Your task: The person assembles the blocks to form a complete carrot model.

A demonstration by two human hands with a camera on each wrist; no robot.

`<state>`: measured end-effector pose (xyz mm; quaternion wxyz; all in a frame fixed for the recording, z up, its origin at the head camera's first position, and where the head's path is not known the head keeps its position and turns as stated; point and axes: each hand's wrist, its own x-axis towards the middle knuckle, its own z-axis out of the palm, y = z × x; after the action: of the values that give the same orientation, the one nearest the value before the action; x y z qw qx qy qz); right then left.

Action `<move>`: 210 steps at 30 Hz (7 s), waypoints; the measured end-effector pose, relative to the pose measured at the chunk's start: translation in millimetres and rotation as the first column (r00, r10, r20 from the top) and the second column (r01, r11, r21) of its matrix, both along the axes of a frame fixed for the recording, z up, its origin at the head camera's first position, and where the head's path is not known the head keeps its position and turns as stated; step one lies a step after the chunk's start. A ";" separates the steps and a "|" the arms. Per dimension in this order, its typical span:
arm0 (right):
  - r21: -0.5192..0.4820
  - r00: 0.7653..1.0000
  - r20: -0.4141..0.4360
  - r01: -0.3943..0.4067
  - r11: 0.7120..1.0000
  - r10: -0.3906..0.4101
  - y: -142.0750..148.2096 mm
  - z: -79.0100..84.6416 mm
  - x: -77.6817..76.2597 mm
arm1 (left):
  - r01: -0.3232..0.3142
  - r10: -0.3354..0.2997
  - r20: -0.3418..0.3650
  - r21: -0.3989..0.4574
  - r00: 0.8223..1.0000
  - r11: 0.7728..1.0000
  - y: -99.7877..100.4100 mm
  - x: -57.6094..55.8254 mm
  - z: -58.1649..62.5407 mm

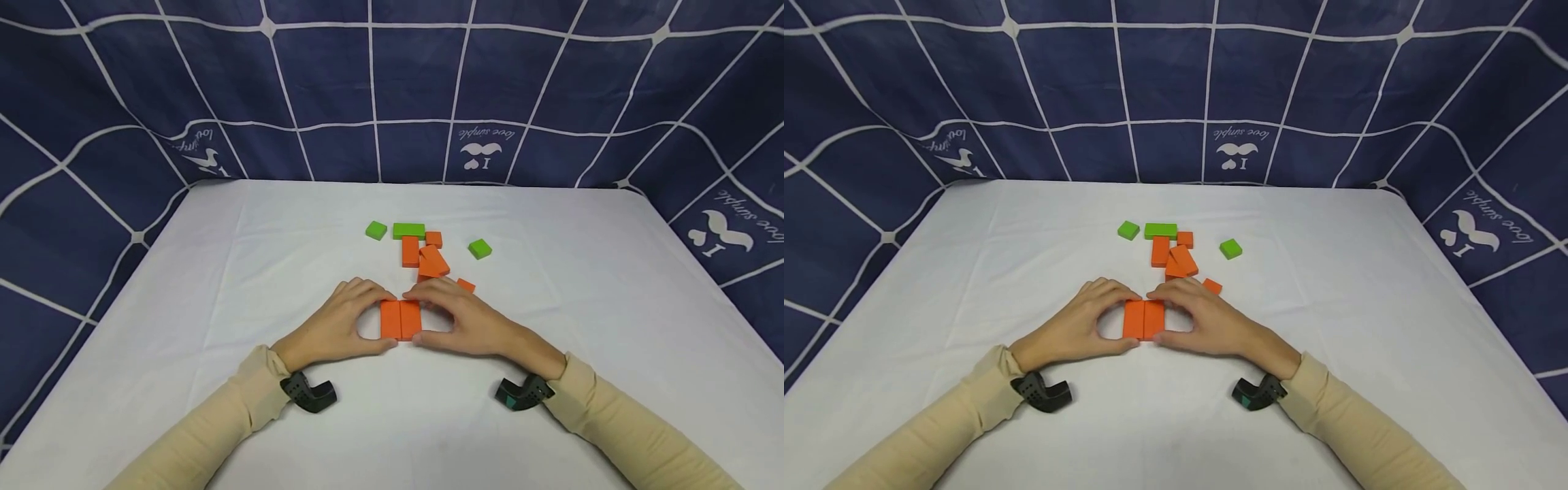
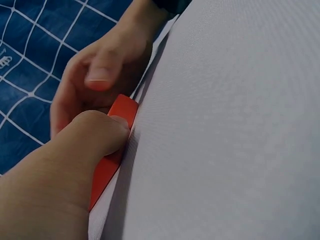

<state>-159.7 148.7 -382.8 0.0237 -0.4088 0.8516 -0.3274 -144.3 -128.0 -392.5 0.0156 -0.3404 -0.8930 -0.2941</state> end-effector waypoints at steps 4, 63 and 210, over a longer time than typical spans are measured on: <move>-0.127 0.996 -0.086 0.002 0.992 -0.013 -2.7 3.7 -5.5 | 0.004 -0.004 -0.009 -0.007 1.000 1.000 -0.9 -0.4 -0.1; -0.090 0.938 -0.008 0.343 0.935 -0.346 -4.6 23.7 -55.5 | -0.015 0.015 -0.012 -0.010 1.000 1.000 0.1 2.7 -2.1; -0.163 0.998 -0.038 -0.064 0.985 0.058 18.3 14.7 0.0 | -0.037 0.036 -0.060 -0.018 0.998 0.999 -14.5 -9.1 -3.6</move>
<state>-159.6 167.1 -368.0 -0.0142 -0.4406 0.8091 -0.3886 -153.4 -142.5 -396.0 0.0443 -0.3327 -0.9009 -0.2751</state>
